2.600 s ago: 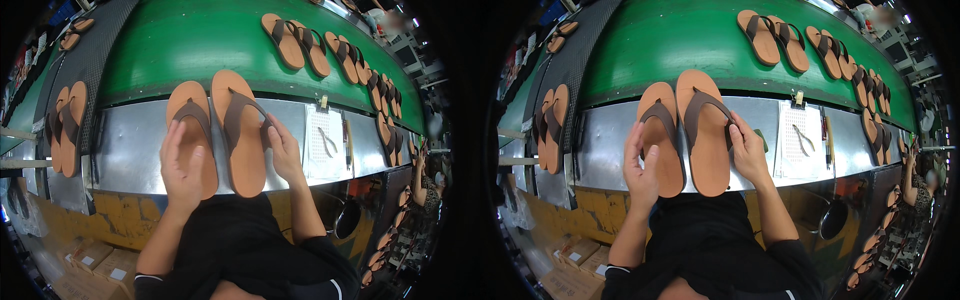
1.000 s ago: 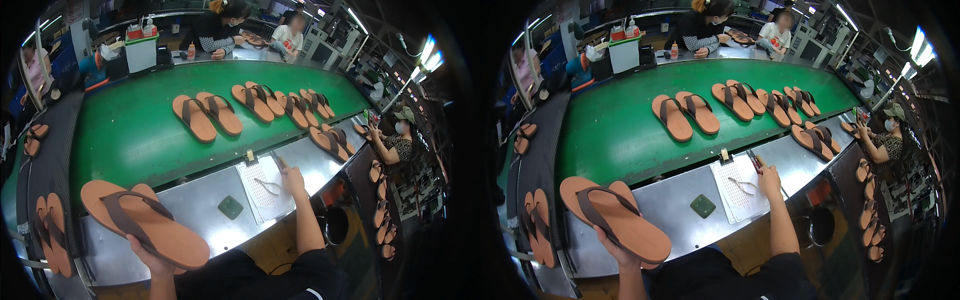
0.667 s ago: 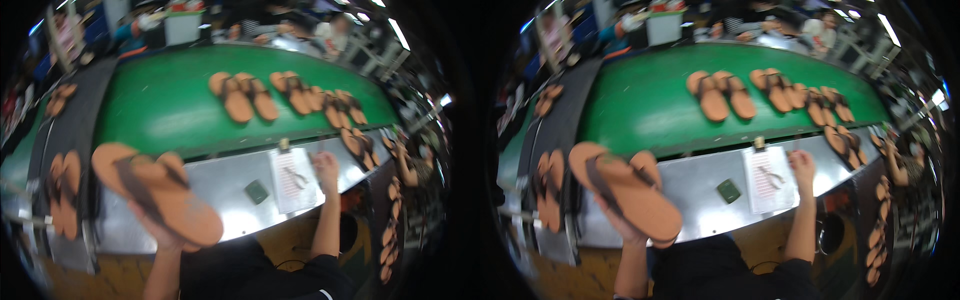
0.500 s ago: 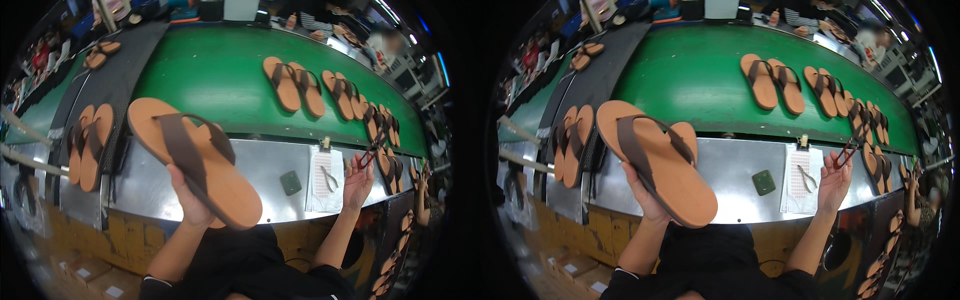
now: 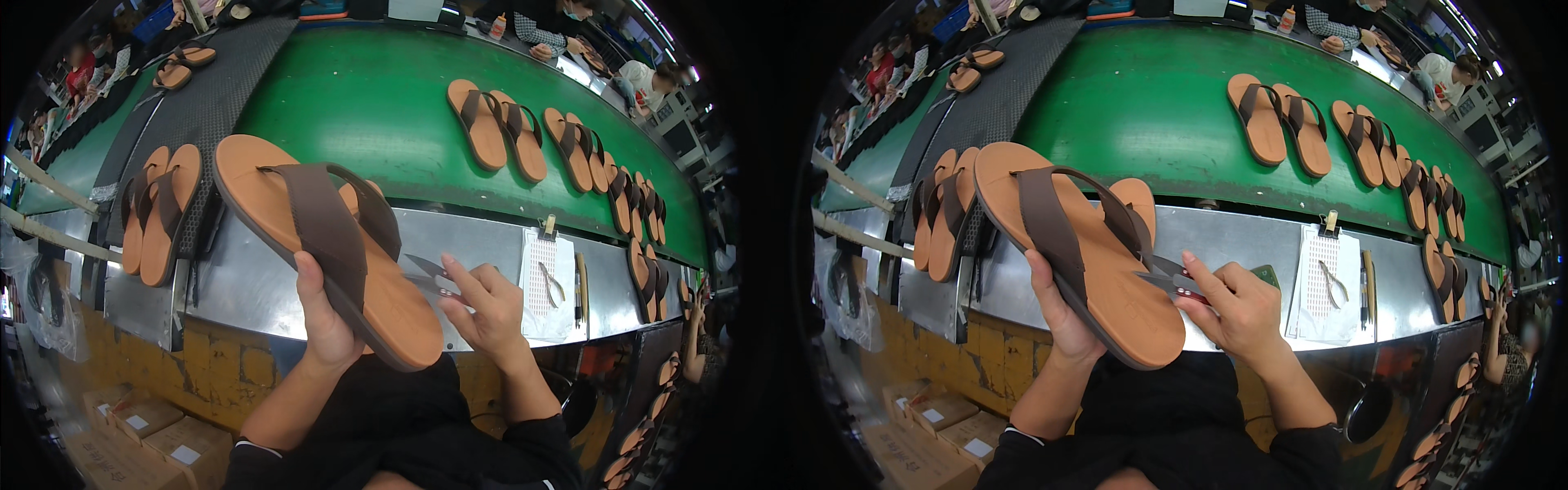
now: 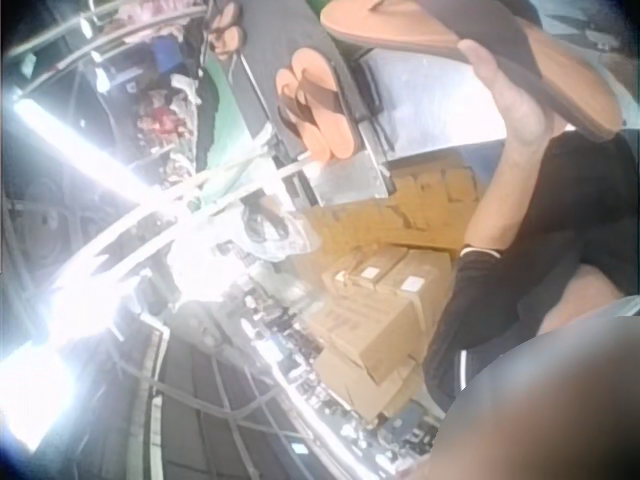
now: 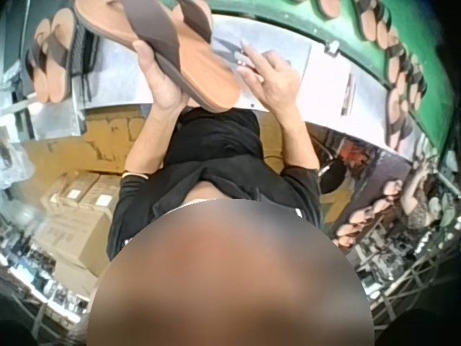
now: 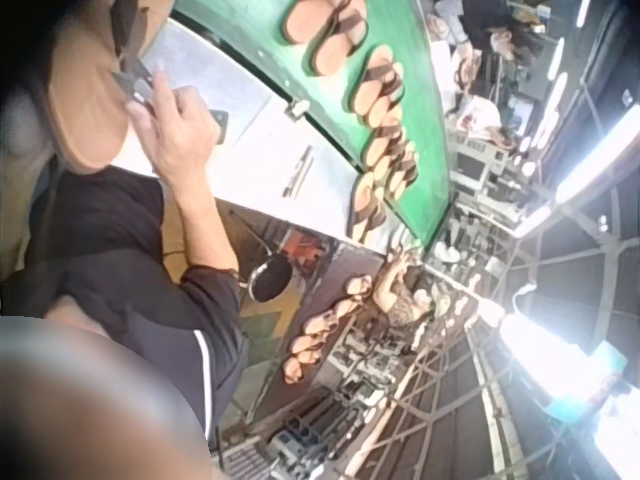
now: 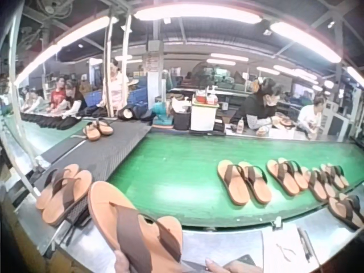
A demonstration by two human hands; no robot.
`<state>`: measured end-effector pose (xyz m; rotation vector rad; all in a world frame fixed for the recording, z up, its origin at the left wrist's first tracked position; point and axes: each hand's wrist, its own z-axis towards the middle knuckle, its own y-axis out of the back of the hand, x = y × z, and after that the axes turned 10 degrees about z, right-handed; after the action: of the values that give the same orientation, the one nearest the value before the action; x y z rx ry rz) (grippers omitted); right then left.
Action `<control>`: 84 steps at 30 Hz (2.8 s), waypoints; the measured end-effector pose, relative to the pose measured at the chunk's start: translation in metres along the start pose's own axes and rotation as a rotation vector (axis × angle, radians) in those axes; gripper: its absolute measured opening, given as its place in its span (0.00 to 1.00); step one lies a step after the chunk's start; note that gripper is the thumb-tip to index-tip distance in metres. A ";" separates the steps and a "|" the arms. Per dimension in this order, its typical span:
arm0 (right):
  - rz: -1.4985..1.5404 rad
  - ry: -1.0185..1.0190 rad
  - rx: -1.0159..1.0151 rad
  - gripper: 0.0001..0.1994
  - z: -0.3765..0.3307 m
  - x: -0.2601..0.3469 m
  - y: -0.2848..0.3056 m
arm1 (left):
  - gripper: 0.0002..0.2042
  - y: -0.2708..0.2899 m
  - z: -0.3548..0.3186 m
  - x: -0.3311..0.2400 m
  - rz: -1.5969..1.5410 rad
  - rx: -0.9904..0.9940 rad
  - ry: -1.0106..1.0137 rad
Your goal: The person rubs the straps and edges of brown flip-flops with a small green block, then inspects the soles and straps. They handle multiple pairs one at a time, turning them over and placing them on a green conveyor belt.
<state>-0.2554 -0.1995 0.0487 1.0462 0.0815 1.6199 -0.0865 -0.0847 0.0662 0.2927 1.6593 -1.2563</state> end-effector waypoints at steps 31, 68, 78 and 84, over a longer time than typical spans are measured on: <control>-0.273 0.148 -0.076 0.23 0.014 0.007 -0.008 | 0.37 -0.016 -0.007 0.000 0.195 0.025 0.038; -0.176 -0.009 -0.082 0.23 -0.033 -0.014 0.014 | 0.35 -0.024 -0.008 0.033 0.115 -0.057 0.046; -0.211 0.090 -0.075 0.21 -0.023 -0.013 0.017 | 0.36 -0.026 -0.014 0.037 0.102 -0.052 0.044; -0.264 0.109 -0.061 0.20 -0.024 -0.014 0.019 | 0.36 -0.032 -0.015 0.038 0.103 -0.090 0.045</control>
<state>-0.2862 -0.2059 0.0367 0.8620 0.2322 1.4293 -0.1347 -0.0997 0.0535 0.3498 1.7122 -1.1022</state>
